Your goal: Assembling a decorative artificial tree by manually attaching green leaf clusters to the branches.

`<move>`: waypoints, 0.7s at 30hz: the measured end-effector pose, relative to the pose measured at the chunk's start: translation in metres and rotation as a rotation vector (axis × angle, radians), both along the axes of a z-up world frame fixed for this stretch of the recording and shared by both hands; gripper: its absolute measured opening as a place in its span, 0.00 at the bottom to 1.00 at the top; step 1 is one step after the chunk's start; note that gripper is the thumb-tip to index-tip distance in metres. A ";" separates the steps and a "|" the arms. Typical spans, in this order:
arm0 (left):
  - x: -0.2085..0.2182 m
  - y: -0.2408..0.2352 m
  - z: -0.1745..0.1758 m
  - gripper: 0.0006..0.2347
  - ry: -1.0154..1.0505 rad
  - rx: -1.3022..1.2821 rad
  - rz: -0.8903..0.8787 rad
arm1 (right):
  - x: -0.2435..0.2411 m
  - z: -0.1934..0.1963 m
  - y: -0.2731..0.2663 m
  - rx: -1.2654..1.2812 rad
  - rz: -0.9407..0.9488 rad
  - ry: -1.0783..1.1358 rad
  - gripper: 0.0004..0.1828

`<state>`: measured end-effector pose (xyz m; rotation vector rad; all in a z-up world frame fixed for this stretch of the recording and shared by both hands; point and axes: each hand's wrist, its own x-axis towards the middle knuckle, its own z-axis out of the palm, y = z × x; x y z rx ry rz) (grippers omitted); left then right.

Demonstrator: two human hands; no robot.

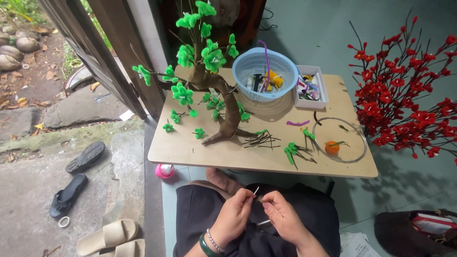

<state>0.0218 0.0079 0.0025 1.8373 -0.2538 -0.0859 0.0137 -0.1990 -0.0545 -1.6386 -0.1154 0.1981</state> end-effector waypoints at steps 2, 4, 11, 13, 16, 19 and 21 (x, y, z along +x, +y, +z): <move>-0.003 0.001 0.010 0.06 -0.062 0.048 0.001 | 0.001 0.014 0.005 0.004 -0.028 -0.058 0.07; -0.004 0.001 0.017 0.06 -0.122 0.096 -0.001 | 0.003 0.026 0.010 0.009 -0.060 -0.114 0.10; -0.005 0.001 0.033 0.08 -0.291 0.123 -0.071 | 0.008 0.041 0.018 0.023 0.074 -0.104 0.28; -0.005 0.002 0.040 0.10 -0.378 0.123 -0.099 | 0.008 0.039 0.016 0.088 0.095 -0.015 0.38; -0.005 0.003 0.034 0.11 -0.481 0.202 -0.071 | 0.006 0.051 0.015 0.270 0.138 0.138 0.44; -0.006 0.002 0.019 0.13 -0.513 0.282 -0.007 | 0.004 0.059 0.014 0.420 0.146 0.222 0.40; -0.007 0.003 0.020 0.14 -0.551 0.256 -0.014 | 0.004 0.062 0.015 0.389 0.104 0.239 0.35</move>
